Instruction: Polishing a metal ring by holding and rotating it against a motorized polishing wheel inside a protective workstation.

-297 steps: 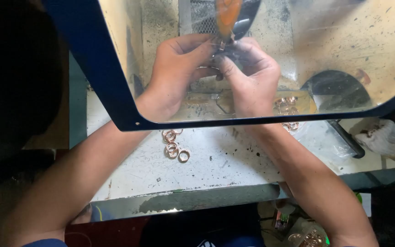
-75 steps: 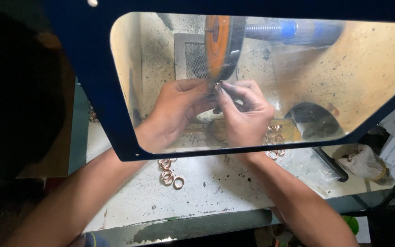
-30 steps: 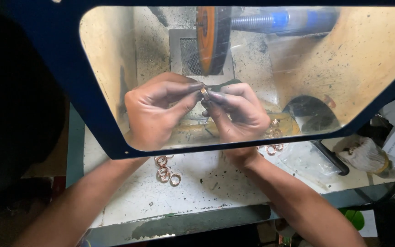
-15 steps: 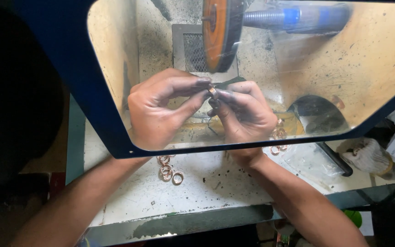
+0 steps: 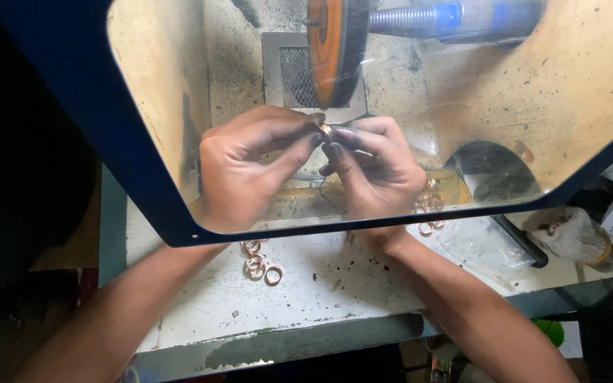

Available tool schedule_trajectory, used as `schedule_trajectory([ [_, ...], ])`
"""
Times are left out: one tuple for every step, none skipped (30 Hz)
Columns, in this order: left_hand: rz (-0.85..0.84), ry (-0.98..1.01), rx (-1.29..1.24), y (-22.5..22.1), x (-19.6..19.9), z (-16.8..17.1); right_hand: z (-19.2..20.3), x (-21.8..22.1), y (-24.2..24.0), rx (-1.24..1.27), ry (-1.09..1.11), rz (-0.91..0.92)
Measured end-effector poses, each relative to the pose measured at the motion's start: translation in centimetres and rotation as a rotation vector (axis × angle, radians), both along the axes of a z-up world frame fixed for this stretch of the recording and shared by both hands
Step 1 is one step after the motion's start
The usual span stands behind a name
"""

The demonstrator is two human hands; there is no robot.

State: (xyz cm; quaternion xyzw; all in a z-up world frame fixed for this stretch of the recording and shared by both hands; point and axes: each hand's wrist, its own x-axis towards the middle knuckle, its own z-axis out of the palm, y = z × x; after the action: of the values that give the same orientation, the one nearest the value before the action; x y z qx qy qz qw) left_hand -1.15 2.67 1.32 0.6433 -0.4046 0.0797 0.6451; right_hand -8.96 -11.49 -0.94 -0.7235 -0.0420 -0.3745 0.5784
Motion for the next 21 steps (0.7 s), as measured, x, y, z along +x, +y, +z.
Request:
schedule_trajectory([
  [-0.004, 0.001, 0.002, -0.2, -0.1, -0.1, 0.0, 0.1, -0.1, 0.002, 0.001, -0.004],
  [-0.04, 0.125, -0.019, -0.4, -0.1, -0.1, -0.1, 0.2, -0.2, -0.029, -0.007, -0.011],
  [-0.077, 0.249, -0.039, -0.6, -0.2, -0.2, -0.1, 0.3, -0.4, -0.06, -0.014, -0.019],
  [-0.081, 0.25, -0.035, -0.7, -0.1, -0.5, -0.1, 0.4, -0.6, -0.057, -0.013, -0.024],
  [-0.104, 0.337, -0.038, -0.8, 0.0, -0.9, -0.2, 0.4, -0.8, -0.09, -0.014, -0.033],
  [-0.124, 0.423, -0.042, -0.9, 0.1, -1.3, -0.2, 0.5, -1.0, -0.122, -0.016, -0.041],
  [-0.127, 0.424, -0.038, -1.0, 0.2, -1.5, -0.3, 0.5, -1.2, -0.12, -0.015, -0.044],
  [-0.117, 0.515, -0.063, -1.1, 0.3, -1.7, -0.4, 0.5, -1.5, -0.187, -0.015, -0.069],
  [-0.107, 0.605, -0.087, -1.2, 0.5, -1.9, -0.5, 0.5, -1.7, -0.254, -0.015, -0.094],
  [-0.108, 0.605, -0.084, -1.0, 0.5, -1.9, -0.4, 0.5, -1.7, -0.251, -0.015, -0.097],
  [-0.151, 0.633, -0.099, -0.9, 0.5, -1.8, -0.4, 0.5, -1.8, -0.256, -0.02, -0.091],
  [-0.196, 0.661, -0.113, -0.8, 0.5, -1.8, -0.4, 0.5, -1.8, -0.26, -0.026, -0.087],
  [-0.198, 0.661, -0.109, -0.7, 0.6, -2.0, -0.3, 0.4, -1.9, -0.257, -0.026, -0.091],
  [-0.318, 0.672, -0.193, -0.6, 0.6, -2.2, -0.3, 0.3, -2.0, -0.261, -0.019, -0.091],
  [-0.438, 0.682, -0.277, -0.5, 0.7, -2.5, -0.2, 0.2, -2.0, -0.265, -0.012, -0.09],
  [-0.438, 0.684, -0.275, -0.5, 0.7, -2.6, -0.1, 0.2, -2.0, -0.262, -0.011, -0.091],
  [-0.45, 0.705, -0.278, -0.4, 0.7, -2.7, 0.0, 0.1, -1.9, -0.266, -0.021, -0.095],
  [-0.463, 0.726, -0.281, -0.3, 0.8, -2.8, 0.1, 0.0, -1.9, -0.269, -0.032, -0.1],
  [-0.463, 0.727, -0.278, -0.3, 0.7, -2.8, 0.2, 0.0, -1.9, -0.266, -0.03, -0.101],
  [-0.469, 0.717, -0.277, -0.2, 0.7, -2.7, 0.2, -0.1, -1.9, -0.275, -0.031, -0.103],
  [-0.474, 0.707, -0.276, -0.2, 0.8, -2.7, 0.3, -0.1, -2.0, -0.283, -0.031, -0.104],
])
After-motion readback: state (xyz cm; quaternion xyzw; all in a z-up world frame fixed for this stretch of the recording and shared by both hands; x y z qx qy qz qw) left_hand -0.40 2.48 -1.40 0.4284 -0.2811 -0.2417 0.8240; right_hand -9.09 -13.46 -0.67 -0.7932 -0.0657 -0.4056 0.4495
